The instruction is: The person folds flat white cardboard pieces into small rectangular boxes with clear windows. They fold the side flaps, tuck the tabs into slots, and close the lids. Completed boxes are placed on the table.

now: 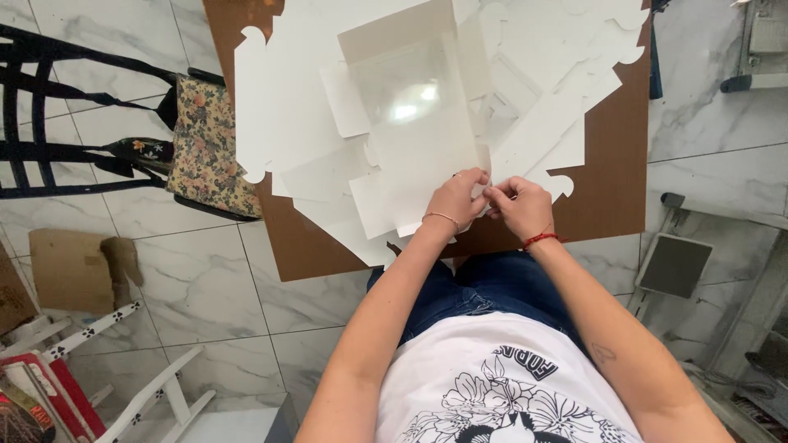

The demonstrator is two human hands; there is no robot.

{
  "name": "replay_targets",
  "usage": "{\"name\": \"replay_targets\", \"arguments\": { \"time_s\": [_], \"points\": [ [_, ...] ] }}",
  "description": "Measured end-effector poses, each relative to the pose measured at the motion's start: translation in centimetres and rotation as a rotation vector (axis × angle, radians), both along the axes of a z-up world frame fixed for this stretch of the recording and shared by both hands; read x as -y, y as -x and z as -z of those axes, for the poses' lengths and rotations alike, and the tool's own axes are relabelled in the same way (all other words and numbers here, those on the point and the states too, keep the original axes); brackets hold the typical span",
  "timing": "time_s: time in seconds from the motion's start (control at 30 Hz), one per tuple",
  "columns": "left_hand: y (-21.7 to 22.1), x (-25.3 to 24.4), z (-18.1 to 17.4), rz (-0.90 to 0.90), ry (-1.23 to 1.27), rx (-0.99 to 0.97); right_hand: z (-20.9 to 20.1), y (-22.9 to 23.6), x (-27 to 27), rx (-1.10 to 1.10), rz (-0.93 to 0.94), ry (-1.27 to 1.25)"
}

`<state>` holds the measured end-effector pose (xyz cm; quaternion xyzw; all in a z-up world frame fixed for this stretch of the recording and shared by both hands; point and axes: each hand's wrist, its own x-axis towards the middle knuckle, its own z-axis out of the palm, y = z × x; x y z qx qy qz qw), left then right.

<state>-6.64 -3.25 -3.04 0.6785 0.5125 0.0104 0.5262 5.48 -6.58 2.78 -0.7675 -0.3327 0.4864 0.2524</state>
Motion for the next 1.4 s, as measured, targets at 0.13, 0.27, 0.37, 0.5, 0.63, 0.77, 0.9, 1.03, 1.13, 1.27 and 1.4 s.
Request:
{"name": "replay_targets", "arguments": {
  "time_s": [0.13,0.27,0.37,0.5,0.63,0.77,0.9,1.03,1.13,1.27,1.4],
  "points": [
    [2.6,-1.2,-3.8,0.116,0.080,0.024,0.6,-1.5,0.4,0.162,-0.137,0.034],
    [8.3,-0.2,-3.6,-0.054,-0.226,-0.230,-0.9,-2.4,1.5,0.291,-0.219,0.023],
    [13.6,0.5,-6.5,-0.185,-0.448,-0.262,-2.6,-1.8,1.7,0.459,-0.273,-0.177],
    [17.1,2.1,-7.8,0.007,-0.664,-0.310,-5.0,3.3,0.7,0.437,-0.538,-0.566],
    [17.2,1.2,-3.9,0.188,-1.080,-0.274,-4.6,9.7,-0.8,0.396,-0.819,-0.697],
    [16.6,-0.4,-1.9,0.327,-1.265,-0.095,3.0,11.2,1.3,0.673,-1.112,-0.581],
    [16.4,-1.5,1.9,0.463,-1.314,0.031,3.1,9.5,1.5,0.680,-1.164,-1.069],
    [14.9,-1.7,2.1,0.549,-1.177,-0.027,2.4,6.8,2.3,0.648,-1.248,-1.363],
    [12.6,-1.5,3.9,0.549,-1.046,-0.080,1.1,6.5,1.7,0.660,-1.188,-1.383],
    [8.9,-2.3,4.8,0.560,-0.931,-0.157,0.5,6.0,1.8,0.738,-0.937,-1.242],
    [6.8,-3.4,4.6,0.690,-0.555,-0.330,1.1,4.8,2.4,0.734,-0.839,-1.144]
  ]
}}
